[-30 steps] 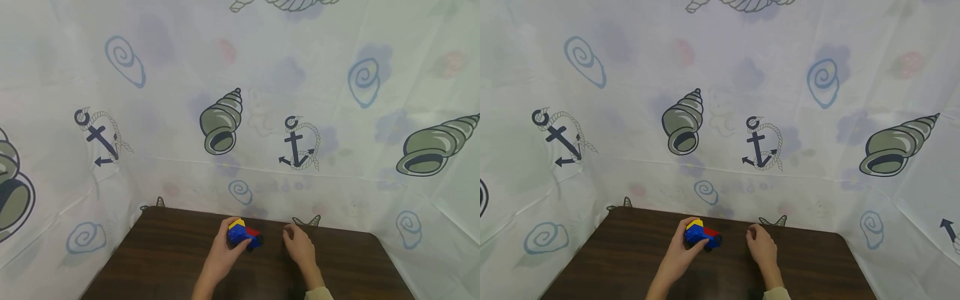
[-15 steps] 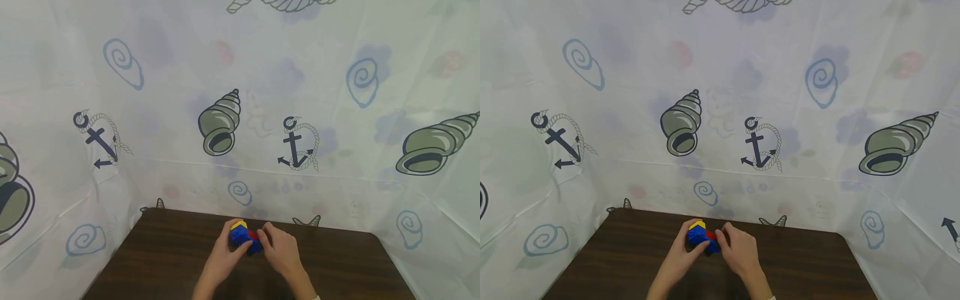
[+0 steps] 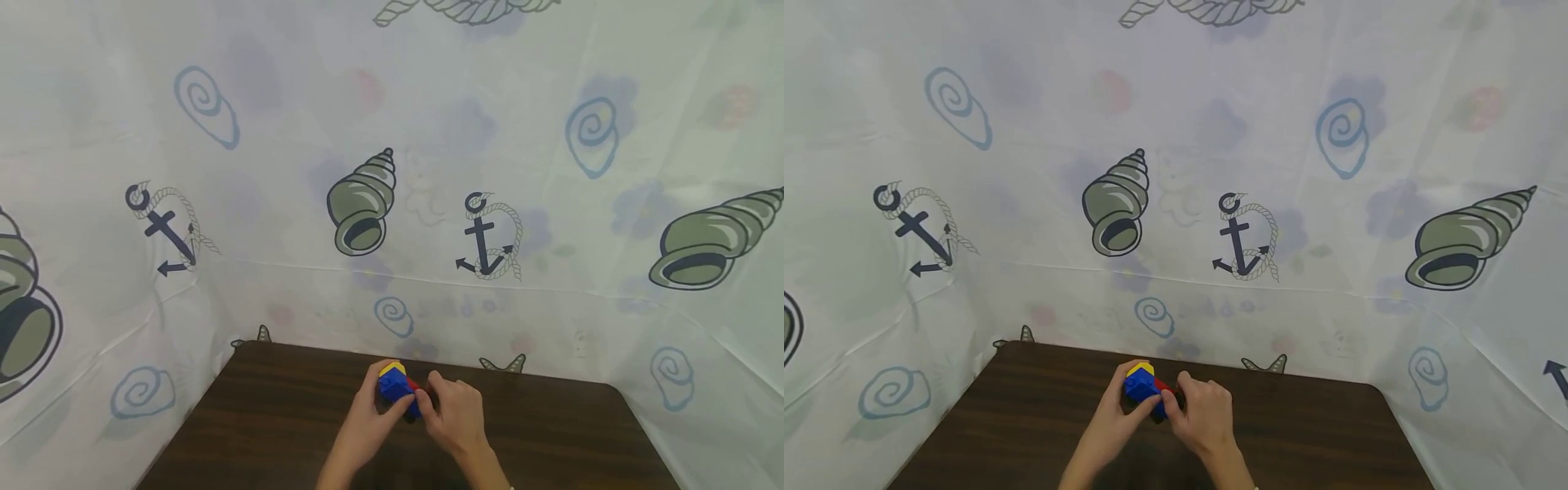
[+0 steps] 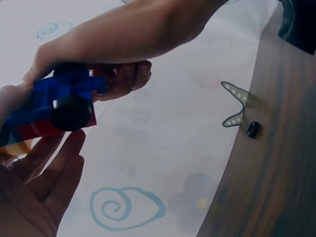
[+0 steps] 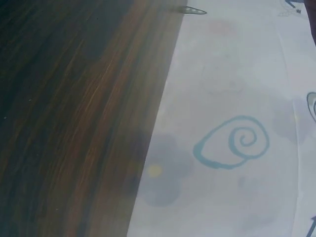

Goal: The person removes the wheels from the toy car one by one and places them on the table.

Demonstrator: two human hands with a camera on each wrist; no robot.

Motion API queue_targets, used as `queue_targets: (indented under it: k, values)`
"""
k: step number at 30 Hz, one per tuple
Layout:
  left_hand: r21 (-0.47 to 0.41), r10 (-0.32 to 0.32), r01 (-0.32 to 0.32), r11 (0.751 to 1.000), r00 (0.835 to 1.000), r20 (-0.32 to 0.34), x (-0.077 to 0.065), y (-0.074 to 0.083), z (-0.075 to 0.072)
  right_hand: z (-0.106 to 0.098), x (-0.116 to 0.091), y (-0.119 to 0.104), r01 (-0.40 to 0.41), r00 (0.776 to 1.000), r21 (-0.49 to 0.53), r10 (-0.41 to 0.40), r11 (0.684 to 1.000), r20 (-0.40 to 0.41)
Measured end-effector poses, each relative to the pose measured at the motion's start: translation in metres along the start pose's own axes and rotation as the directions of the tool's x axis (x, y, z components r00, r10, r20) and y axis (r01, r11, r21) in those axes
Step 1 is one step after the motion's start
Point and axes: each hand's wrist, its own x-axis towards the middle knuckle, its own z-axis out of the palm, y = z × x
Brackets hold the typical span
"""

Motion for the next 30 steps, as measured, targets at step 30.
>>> queue_targets:
  k: [30]
  values:
    - [0.139, -0.077, 0.152, 0.979, 0.897, -0.436, 0.005, -0.009, 0.004, 0.026, 0.013, -0.057, 0.148, 0.989, -0.04, -0.149, 0.988, -0.002]
